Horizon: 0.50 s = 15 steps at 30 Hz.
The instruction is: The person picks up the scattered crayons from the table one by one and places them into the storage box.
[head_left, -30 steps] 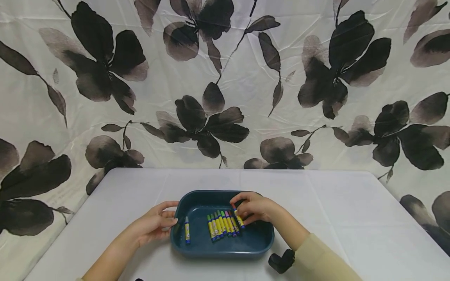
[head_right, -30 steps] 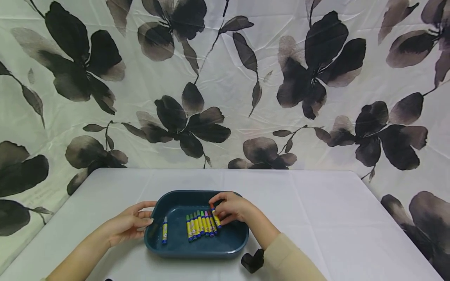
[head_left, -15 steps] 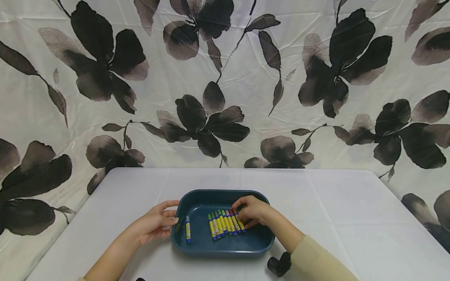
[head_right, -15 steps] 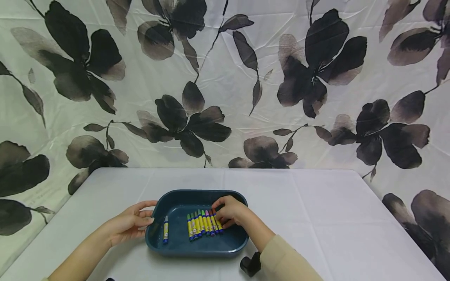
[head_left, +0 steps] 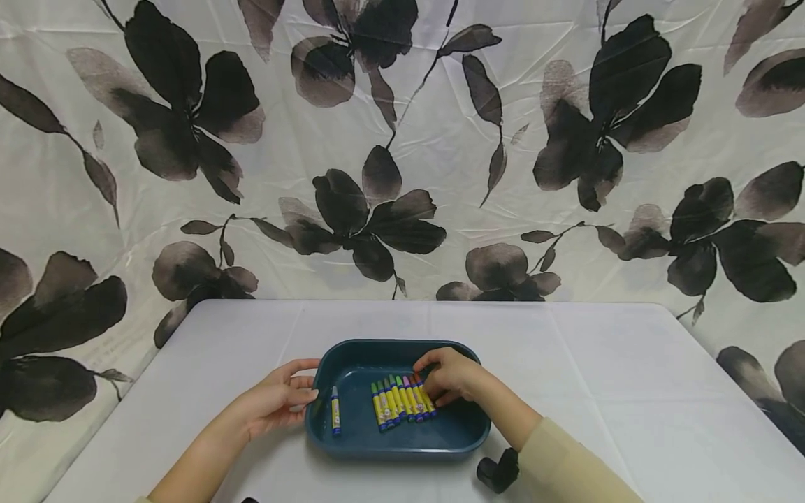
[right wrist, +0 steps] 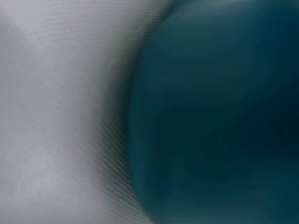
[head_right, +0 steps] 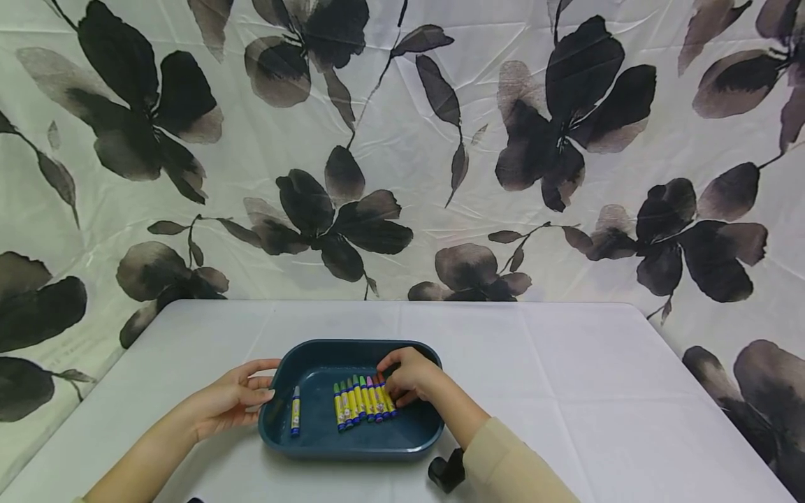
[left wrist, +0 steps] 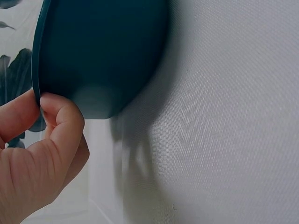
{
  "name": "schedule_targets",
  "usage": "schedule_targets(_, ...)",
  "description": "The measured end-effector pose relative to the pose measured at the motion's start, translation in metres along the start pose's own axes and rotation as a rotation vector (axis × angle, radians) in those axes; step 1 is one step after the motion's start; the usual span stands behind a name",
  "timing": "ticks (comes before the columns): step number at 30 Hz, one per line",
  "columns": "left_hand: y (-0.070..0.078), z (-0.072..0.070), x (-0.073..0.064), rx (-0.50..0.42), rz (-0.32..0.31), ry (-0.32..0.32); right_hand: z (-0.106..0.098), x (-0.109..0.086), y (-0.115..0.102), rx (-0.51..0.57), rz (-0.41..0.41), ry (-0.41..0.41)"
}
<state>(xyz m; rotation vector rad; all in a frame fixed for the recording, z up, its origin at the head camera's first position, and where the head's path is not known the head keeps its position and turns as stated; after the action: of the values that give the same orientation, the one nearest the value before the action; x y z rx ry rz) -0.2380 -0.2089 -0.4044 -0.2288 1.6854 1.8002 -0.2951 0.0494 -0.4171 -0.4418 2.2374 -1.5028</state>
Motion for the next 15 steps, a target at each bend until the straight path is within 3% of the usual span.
schedule_targets(15, -0.001, 0.002, -0.001, -0.022, -0.007, -0.027, -0.015, -0.011, -0.019, 0.058, -0.020, -0.057)
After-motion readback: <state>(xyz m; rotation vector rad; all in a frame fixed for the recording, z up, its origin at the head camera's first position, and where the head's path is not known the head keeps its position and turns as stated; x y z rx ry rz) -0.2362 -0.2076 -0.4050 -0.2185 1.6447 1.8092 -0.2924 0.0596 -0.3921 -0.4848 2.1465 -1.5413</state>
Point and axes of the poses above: each hand's wrist, its own x-axis towards the middle knuckle, its own z-axis out of the palm, y = z × x, the point moved 5 cm from there along x, towards the middle knuckle, and after that the axes turned 14 degrees about -z, right-handed, at the moved point
